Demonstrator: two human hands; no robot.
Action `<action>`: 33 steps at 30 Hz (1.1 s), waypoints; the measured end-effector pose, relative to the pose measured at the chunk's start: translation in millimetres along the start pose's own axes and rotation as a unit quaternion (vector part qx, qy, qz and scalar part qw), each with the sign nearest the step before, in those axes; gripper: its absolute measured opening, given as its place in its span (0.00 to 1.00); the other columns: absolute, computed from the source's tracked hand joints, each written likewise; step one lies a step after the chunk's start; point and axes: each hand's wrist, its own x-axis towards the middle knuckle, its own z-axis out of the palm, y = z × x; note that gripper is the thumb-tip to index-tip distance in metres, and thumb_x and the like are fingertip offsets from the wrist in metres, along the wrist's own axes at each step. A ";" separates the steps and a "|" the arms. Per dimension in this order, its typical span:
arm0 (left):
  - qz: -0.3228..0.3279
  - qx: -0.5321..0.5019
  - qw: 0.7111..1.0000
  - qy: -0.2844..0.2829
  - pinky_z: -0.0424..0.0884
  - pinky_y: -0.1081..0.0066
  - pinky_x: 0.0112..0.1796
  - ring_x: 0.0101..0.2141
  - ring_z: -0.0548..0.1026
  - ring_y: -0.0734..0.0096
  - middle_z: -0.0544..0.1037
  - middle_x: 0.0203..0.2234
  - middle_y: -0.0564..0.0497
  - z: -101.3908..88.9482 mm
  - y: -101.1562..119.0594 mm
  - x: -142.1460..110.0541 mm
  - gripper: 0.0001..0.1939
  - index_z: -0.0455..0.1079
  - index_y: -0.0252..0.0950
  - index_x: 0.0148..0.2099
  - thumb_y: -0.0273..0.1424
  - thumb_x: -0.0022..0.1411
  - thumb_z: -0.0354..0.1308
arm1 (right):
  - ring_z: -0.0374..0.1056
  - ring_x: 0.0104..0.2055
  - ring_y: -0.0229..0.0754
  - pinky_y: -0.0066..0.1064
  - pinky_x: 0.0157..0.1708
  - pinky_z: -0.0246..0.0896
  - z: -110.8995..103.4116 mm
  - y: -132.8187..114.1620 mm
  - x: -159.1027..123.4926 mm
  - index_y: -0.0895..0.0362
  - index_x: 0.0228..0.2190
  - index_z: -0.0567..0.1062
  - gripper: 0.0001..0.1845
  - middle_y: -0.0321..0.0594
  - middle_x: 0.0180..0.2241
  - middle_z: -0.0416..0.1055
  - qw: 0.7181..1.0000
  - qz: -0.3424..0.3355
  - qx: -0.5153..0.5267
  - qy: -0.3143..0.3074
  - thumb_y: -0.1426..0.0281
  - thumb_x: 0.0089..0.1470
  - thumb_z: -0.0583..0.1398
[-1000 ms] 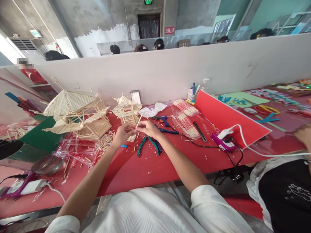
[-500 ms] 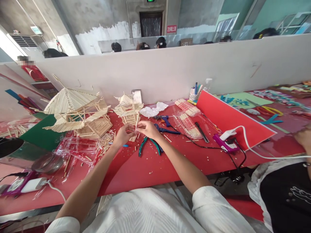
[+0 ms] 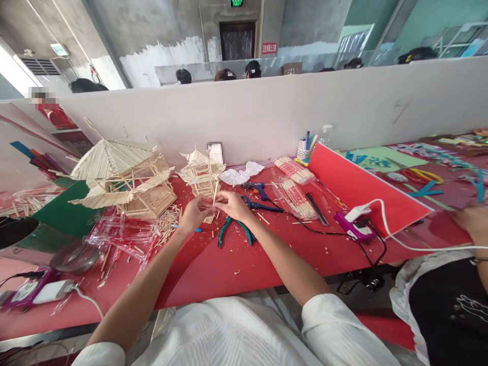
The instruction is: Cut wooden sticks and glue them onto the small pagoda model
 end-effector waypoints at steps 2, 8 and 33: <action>-0.007 0.011 1.000 0.003 0.76 0.67 0.34 0.29 0.79 0.66 0.80 0.29 0.50 -1.2 -1.9 1.3 0.22 0.70 0.37 0.45 0.38 0.50 0.70 | 0.76 0.39 0.45 0.34 0.42 0.69 2.0 -0.1 -0.1 0.57 0.37 0.76 0.12 0.43 0.36 0.79 1.000 0.002 0.006 -0.003 0.65 0.51 0.67; -0.008 0.049 0.999 -0.006 0.74 0.70 0.32 0.28 0.78 0.68 0.79 0.28 0.51 -2.1 -3.1 1.0 0.19 0.69 0.38 0.42 0.38 0.50 0.70 | 0.75 0.38 0.45 0.35 0.41 0.69 2.7 1.4 0.4 0.58 0.36 0.76 0.11 0.43 0.35 0.78 1.000 0.008 0.005 -0.001 0.65 0.51 0.66; -0.065 -0.062 0.996 -0.028 0.78 0.63 0.36 0.29 0.78 0.67 0.76 0.25 0.54 -1.5 2.7 1.3 0.28 0.65 0.36 0.39 0.37 0.40 0.75 | 0.75 0.40 0.44 0.33 0.41 0.69 -6.7 6.6 4.6 0.58 0.38 0.76 0.11 0.43 0.37 0.79 0.999 0.036 0.000 -0.023 0.66 0.52 0.66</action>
